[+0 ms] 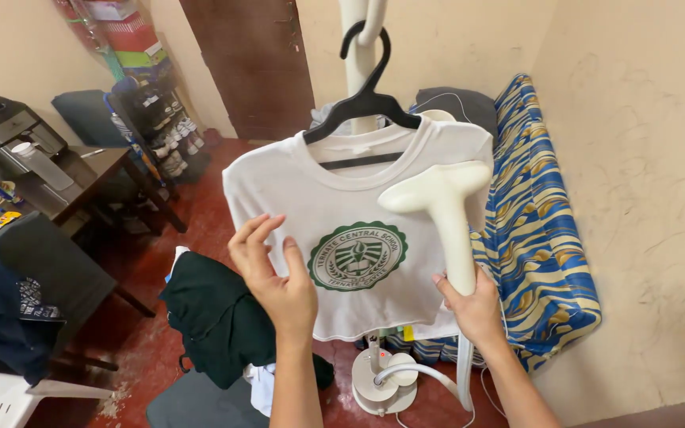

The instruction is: The person steams a white t-shirt with a green logo on the front and 'P.E.' on the back using a handheld garment steamer. The shirt is hung on a hanger and steamed on both sides. The person then picks up a dark green garment and places it on a hanger.

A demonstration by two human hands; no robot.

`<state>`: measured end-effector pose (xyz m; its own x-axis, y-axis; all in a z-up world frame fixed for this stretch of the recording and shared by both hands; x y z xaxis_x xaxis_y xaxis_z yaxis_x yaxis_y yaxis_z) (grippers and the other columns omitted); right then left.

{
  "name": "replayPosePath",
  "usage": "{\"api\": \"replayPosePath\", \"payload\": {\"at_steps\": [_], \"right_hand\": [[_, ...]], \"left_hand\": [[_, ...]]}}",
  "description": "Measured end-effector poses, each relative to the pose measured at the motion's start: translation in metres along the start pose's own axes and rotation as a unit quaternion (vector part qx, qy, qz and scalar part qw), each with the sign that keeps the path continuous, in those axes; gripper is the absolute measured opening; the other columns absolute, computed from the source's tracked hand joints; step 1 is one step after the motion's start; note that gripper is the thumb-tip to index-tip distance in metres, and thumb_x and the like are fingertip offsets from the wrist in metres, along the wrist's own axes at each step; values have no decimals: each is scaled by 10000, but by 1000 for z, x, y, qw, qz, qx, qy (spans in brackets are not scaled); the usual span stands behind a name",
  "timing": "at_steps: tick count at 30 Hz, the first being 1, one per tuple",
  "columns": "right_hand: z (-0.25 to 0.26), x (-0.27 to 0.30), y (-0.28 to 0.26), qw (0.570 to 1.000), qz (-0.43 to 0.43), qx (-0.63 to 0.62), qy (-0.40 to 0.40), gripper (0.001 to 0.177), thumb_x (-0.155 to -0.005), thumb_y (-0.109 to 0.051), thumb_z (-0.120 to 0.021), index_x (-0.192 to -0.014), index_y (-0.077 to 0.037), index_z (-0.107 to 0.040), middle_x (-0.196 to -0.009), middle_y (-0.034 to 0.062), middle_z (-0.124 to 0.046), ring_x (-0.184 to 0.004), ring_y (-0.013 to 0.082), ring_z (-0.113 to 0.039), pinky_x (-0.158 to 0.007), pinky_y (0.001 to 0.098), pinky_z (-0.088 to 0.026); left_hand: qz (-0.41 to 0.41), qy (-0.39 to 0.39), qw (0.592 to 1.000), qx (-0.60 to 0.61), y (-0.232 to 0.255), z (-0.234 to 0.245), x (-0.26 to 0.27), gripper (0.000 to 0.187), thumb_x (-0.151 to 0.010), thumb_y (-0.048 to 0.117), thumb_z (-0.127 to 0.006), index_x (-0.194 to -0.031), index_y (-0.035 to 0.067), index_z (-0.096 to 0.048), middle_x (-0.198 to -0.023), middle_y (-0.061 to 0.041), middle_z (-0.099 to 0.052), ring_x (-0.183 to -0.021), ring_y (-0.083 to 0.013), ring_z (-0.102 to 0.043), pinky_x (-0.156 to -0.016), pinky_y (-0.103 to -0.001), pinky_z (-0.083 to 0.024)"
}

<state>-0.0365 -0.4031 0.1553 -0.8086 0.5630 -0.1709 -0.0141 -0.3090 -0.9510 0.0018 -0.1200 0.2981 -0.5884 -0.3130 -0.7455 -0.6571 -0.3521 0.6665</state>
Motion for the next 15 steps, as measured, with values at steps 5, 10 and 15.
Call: {"api": "replayPosePath", "payload": {"at_steps": [5, 10, 15], "right_hand": [[18, -8, -2, 995, 93, 17, -43, 253, -778, -167, -811, -942, -30, -675, -668, 36, -669, -547, 106, -610, -525, 280, -492], [30, -15, 19, 998, 12, -17, -63, 191, -801, -124, -802, -875, -17, -662, -609, 57, -615, -499, 125, -562, -487, 296, -448], [53, -23, 43, 991, 21, -124, -51, 191, -807, -96, -788, -877, 8, -644, -625, 55, -613, -505, 129, -568, -489, 283, -454]], "left_hand": [[-5, -96, 995, 3, 39, -54, -7, 368, -924, 13, -647, -1276, 118, -671, -1199, -78, -637, -983, -182, -622, -820, -316, -486], [91, -207, 970, 93, 51, -122, -26, 599, -903, 138, -675, -1463, 69, -474, -1353, -67, -623, -778, -139, -609, -719, -286, -535], [144, -199, 949, 198, 53, -167, -37, 677, -899, 183, -694, -1493, 49, -397, -1440, -100, -536, -841, -98, -607, -771, -273, -538]]}}
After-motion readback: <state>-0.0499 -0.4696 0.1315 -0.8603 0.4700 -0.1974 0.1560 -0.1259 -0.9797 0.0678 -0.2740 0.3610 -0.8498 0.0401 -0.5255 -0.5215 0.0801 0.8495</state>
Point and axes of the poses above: each hand's wrist, its own x-axis away from the middle knuckle, its own z-axis out of the back of the hand, y = z × x, the point moved 4 cm from there along -x, towards the middle knuckle
